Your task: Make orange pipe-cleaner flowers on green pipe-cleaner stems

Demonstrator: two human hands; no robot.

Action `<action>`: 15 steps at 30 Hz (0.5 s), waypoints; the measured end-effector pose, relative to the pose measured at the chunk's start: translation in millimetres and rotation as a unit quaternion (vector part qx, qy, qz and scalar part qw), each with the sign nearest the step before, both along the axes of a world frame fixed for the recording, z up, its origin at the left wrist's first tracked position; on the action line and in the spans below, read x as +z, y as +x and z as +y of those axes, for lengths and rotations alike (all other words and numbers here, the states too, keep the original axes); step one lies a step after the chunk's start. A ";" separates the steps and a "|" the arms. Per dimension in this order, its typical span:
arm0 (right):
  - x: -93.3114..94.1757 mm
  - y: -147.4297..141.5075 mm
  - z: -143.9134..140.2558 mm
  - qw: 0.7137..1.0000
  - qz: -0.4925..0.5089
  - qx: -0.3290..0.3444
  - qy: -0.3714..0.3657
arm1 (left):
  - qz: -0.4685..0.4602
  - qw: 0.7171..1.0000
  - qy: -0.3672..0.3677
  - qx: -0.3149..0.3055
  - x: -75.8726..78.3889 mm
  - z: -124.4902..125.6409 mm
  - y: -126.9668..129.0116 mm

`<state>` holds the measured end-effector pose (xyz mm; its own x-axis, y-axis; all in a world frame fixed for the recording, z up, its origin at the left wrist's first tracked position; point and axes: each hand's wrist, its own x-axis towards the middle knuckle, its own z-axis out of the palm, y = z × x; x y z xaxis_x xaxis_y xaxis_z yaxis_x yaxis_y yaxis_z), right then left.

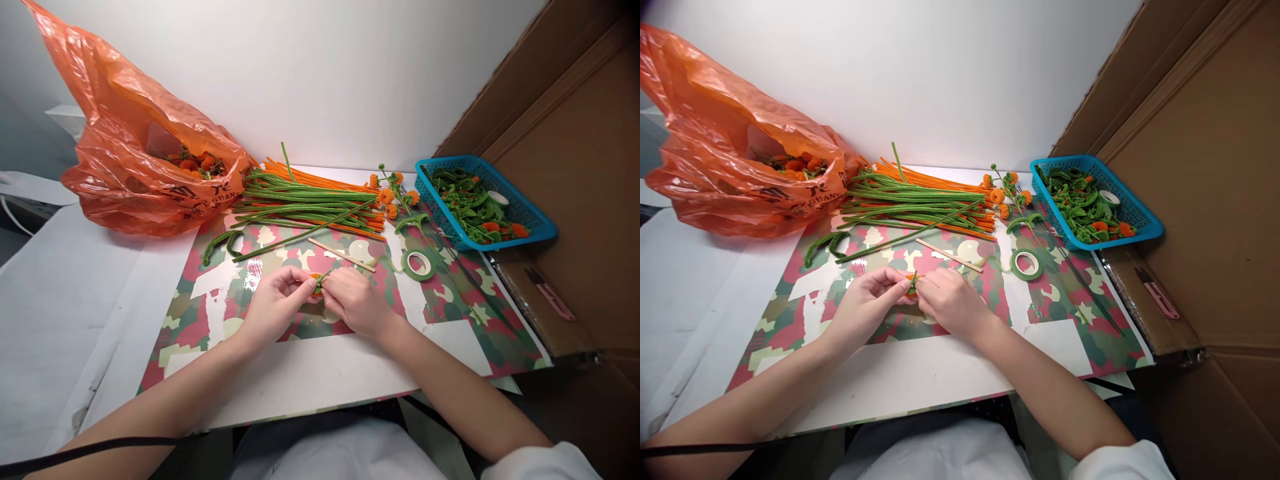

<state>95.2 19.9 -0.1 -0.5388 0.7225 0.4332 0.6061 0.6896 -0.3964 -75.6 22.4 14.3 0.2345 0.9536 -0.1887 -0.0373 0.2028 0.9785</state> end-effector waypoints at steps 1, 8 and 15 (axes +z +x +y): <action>0.9 0.9 -0.1 1.000 0.013 0.000 -0.011 | 0.002 1.000 0.007 -0.003 -0.2 0.0 -0.3; 10.3 12.1 2.3 0.977 0.171 -0.013 -0.123 | 0.040 0.991 0.128 -0.027 -1.9 -0.2 -2.7; 12.7 8.9 3.4 0.964 0.240 -0.014 -0.115 | -0.028 0.992 0.095 -0.073 -4.2 0.4 -2.4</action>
<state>104.1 23.2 12.6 -0.2958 0.8400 0.4549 0.3323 0.5369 -0.7754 -78.1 22.8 10.1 0.3778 0.9259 0.0090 -0.0756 0.0212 0.9969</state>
